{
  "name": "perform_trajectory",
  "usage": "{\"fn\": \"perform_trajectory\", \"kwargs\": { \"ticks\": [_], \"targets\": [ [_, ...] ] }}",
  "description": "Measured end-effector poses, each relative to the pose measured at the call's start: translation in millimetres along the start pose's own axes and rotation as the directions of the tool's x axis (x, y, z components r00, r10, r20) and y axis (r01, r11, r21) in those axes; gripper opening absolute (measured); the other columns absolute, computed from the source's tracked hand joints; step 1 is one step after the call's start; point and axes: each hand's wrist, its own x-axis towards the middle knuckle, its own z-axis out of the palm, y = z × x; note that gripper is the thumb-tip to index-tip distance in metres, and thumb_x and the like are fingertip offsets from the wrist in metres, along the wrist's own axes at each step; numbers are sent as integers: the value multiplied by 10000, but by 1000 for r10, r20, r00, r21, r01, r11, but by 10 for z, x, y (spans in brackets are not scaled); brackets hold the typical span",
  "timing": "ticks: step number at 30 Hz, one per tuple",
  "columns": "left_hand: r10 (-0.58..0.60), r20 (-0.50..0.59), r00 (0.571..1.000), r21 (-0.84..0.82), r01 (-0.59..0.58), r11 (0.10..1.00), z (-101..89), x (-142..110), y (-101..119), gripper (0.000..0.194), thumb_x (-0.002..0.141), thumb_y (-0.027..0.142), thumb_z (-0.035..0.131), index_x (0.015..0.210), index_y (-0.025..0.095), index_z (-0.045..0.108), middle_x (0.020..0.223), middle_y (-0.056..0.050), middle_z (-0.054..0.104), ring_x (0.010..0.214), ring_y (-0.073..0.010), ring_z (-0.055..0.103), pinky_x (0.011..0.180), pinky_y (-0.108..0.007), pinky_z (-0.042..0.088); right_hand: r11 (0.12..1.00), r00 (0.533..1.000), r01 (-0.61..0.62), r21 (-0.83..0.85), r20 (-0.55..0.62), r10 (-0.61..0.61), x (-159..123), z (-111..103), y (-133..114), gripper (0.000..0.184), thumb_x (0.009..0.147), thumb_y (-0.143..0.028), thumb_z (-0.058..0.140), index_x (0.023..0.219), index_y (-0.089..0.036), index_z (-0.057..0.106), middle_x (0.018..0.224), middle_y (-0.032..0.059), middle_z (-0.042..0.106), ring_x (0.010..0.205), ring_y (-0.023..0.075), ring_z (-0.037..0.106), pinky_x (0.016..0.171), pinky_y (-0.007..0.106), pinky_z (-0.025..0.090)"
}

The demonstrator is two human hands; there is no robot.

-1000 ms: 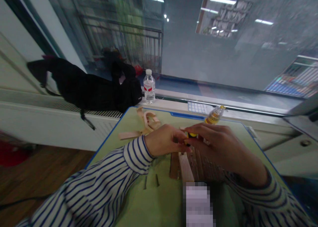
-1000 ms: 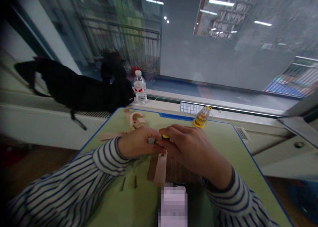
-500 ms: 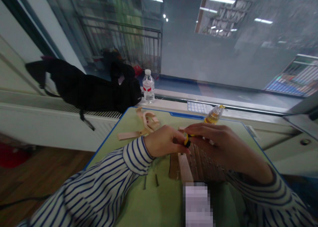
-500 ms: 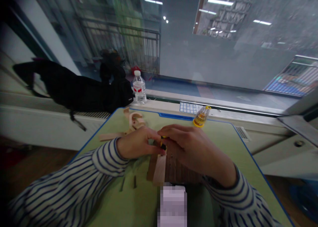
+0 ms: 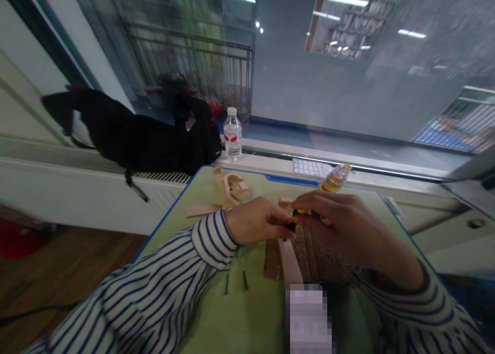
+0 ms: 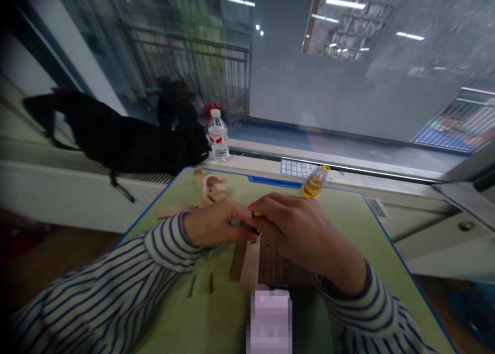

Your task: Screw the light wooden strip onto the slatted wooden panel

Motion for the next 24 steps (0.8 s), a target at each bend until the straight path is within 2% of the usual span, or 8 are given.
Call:
{"fn": "perform_trajectory", "kwargs": {
  "ticks": [7,15,20,24],
  "targets": [
    [-75,-117,990,118,89,989,2,9,70,288,745,413,707,753,126,686,663,9,627,613,-105,544,565,-200,361,1000,1000,-8,27,-14,8,-7,12,18,174,936,-287,492,1022,-208,621,1006,31,702,853,147,657,747,274,493],
    [-77,-94,993,89,85,992,-7,16,53,231,761,360,698,743,130,708,657,12,631,620,-103,550,576,-202,362,996,1000,15,92,-9,-14,-4,4,-4,272,922,-195,492,1180,-195,578,1123,38,681,923,111,650,789,213,497],
    [-60,-85,995,26,62,998,-15,8,71,223,763,350,696,725,131,705,628,24,598,614,-101,540,570,-199,356,995,999,42,88,-14,-41,-7,3,26,214,936,-217,473,1081,-190,627,1076,47,706,934,133,664,811,232,508],
    [-58,-73,996,5,59,998,-17,7,73,208,763,335,695,754,128,712,647,19,612,630,-103,540,590,-200,365,996,998,56,66,-19,-55,-9,3,28,201,938,-225,466,1034,-198,640,1038,48,716,898,140,675,767,238,517]
  ]
}}
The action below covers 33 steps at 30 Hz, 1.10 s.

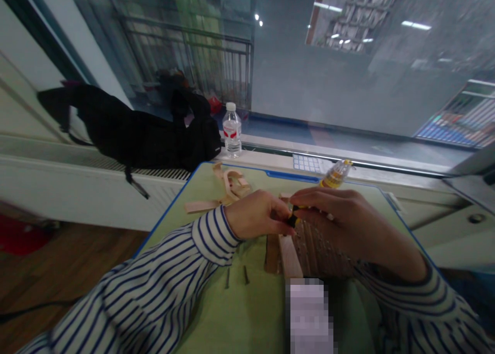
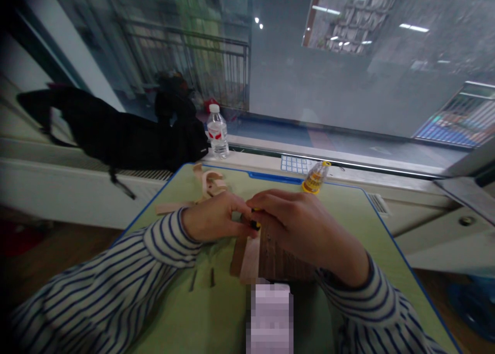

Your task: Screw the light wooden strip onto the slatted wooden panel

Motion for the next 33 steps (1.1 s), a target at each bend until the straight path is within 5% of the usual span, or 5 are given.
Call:
{"fn": "perform_trajectory", "kwargs": {
  "ticks": [13,21,28,33],
  "targets": [
    [50,60,997,-14,-50,999,-2,-8,-54,197,814,298,633,878,130,715,726,8,638,681,-113,555,624,-205,394,996,1000,-5,-83,-1,5,15,-18,-26,172,932,-295,510,968,-199,648,907,34,722,741,130,665,646,241,469],
    [-9,-24,1000,138,12,990,-1,-10,28,253,749,386,704,782,135,695,675,13,634,641,-115,559,582,-202,373,999,1000,-19,-28,22,19,16,10,-48,181,929,-299,517,996,-190,645,953,40,716,796,142,660,685,259,481],
    [12,-20,1000,33,-12,999,8,-12,-10,189,752,327,705,757,138,707,657,15,642,610,-101,549,609,-195,400,996,999,-34,84,32,31,20,19,-68,289,915,-219,507,1194,-203,580,1140,57,678,874,134,662,731,250,504],
    [4,14,1000,36,-4,999,12,-15,-26,203,771,322,686,754,120,697,688,7,645,631,-104,551,610,-196,393,996,999,4,91,32,-7,20,25,-37,273,924,-218,495,1174,-204,603,1078,43,707,880,129,669,757,241,505]
  ]
}}
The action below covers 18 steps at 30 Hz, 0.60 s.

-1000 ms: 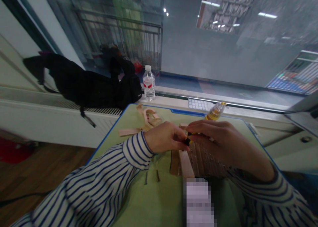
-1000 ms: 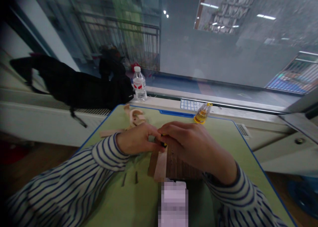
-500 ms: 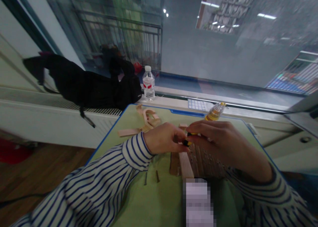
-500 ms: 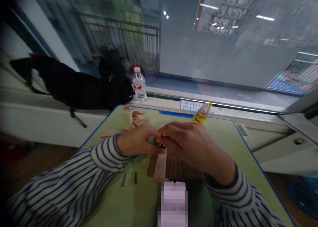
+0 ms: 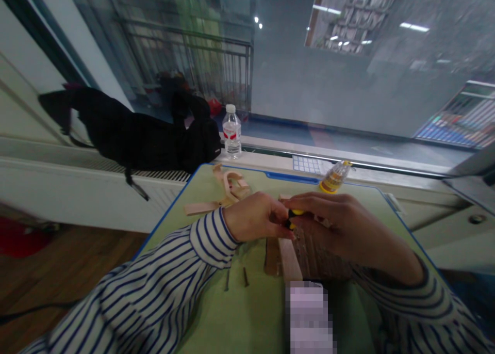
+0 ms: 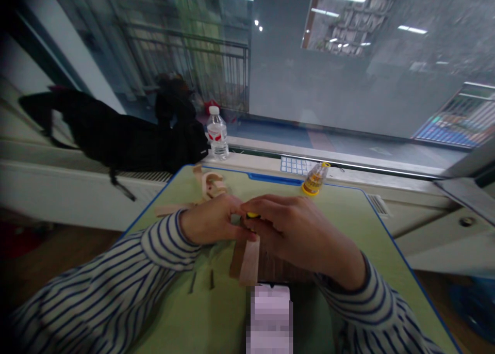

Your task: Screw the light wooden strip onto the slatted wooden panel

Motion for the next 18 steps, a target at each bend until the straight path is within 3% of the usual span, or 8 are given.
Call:
{"fn": "perform_trajectory", "kwargs": {
  "ticks": [4,12,18],
  "targets": [
    [2,21,1000,-56,-1,998,-1,3,-13,196,780,317,674,774,123,697,681,16,625,640,-106,542,610,-200,386,999,1000,-16,-39,-9,15,-2,6,23,252,924,-256,504,1140,-207,624,1083,52,709,893,149,676,750,259,512],
    [67,91,994,-71,-61,996,-8,16,-87,197,811,308,635,753,121,659,680,23,579,659,-104,517,604,-194,366,983,998,-57,-177,-20,54,-5,5,-8,223,919,-346,524,1017,-192,651,905,44,718,675,127,641,605,246,454],
    [23,22,999,-14,-23,1000,-9,8,-39,247,775,377,672,763,130,672,663,30,584,627,-101,514,576,-198,351,984,997,-74,-165,-14,73,-1,17,-12,239,924,-327,521,1089,-191,625,930,34,711,719,137,649,622,256,457]
  ]
}}
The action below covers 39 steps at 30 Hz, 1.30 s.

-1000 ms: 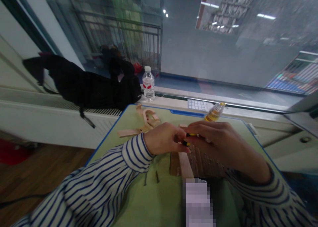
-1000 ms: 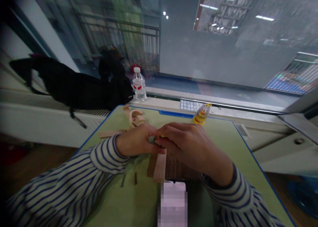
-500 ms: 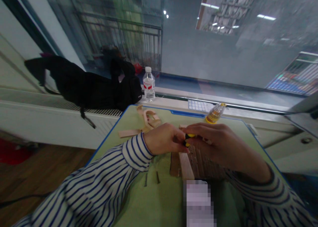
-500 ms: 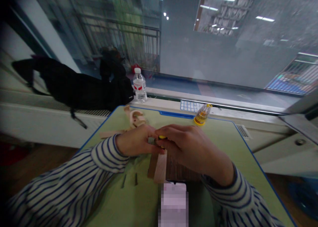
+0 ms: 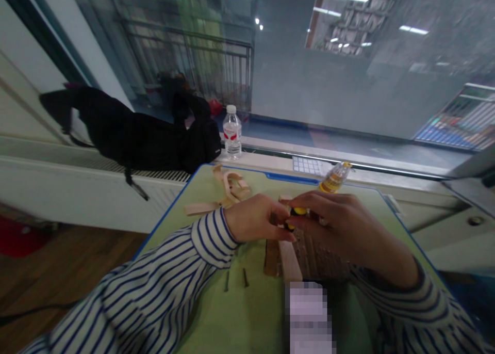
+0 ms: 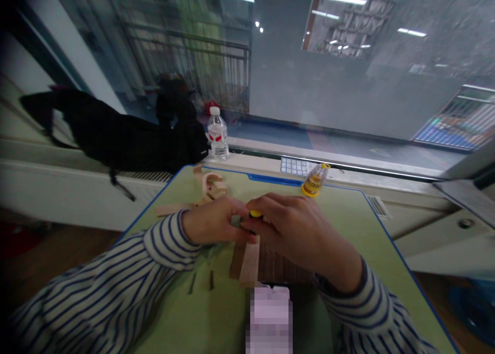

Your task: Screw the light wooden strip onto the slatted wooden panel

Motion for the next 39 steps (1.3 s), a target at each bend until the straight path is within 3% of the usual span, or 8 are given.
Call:
{"fn": "perform_trajectory", "kwargs": {
  "ticks": [6,11,17,27,33,39],
  "targets": [
    [-46,-54,998,9,46,999,5,14,43,247,742,372,708,773,127,702,646,22,610,604,-104,525,582,-200,375,999,999,-33,23,-11,33,-10,2,-9,298,921,-335,519,1178,-197,582,1092,54,685,835,158,660,715,284,498],
    [-19,-12,1000,-25,19,1000,15,20,1,234,763,343,693,773,110,703,677,11,629,634,-107,544,612,-200,390,992,998,54,112,3,-55,-35,-47,-25,314,921,-187,492,1229,-193,547,1177,43,657,998,134,634,852,246,482],
    [8,40,999,-81,-5,997,21,19,-59,202,795,318,668,803,119,699,679,15,617,649,-110,543,640,-212,403,991,997,79,112,-5,-79,-20,-22,15,216,936,-227,487,1109,-184,609,1091,43,688,928,132,651,792,236,489],
    [47,73,996,-22,-46,999,14,12,-36,194,840,304,616,879,126,683,729,5,624,690,-117,553,644,-212,400,999,999,-37,-6,4,37,-10,-54,-16,183,923,-328,517,987,-197,629,882,12,679,684,126,617,605,256,444],
    [-39,-46,998,14,40,999,3,5,51,239,752,359,710,831,134,699,718,13,637,674,-115,564,622,-209,398,999,999,-49,6,12,48,-12,-31,0,175,921,-320,516,990,-198,621,892,16,675,700,136,618,623,269,456],
    [-19,-27,999,-17,18,1000,4,-2,41,202,785,326,672,837,134,707,682,19,637,631,-101,556,629,-202,419,996,1000,-7,93,10,6,-26,-32,-57,258,921,-277,511,1162,-202,566,1122,51,657,929,161,641,811,290,492]
  ]
}}
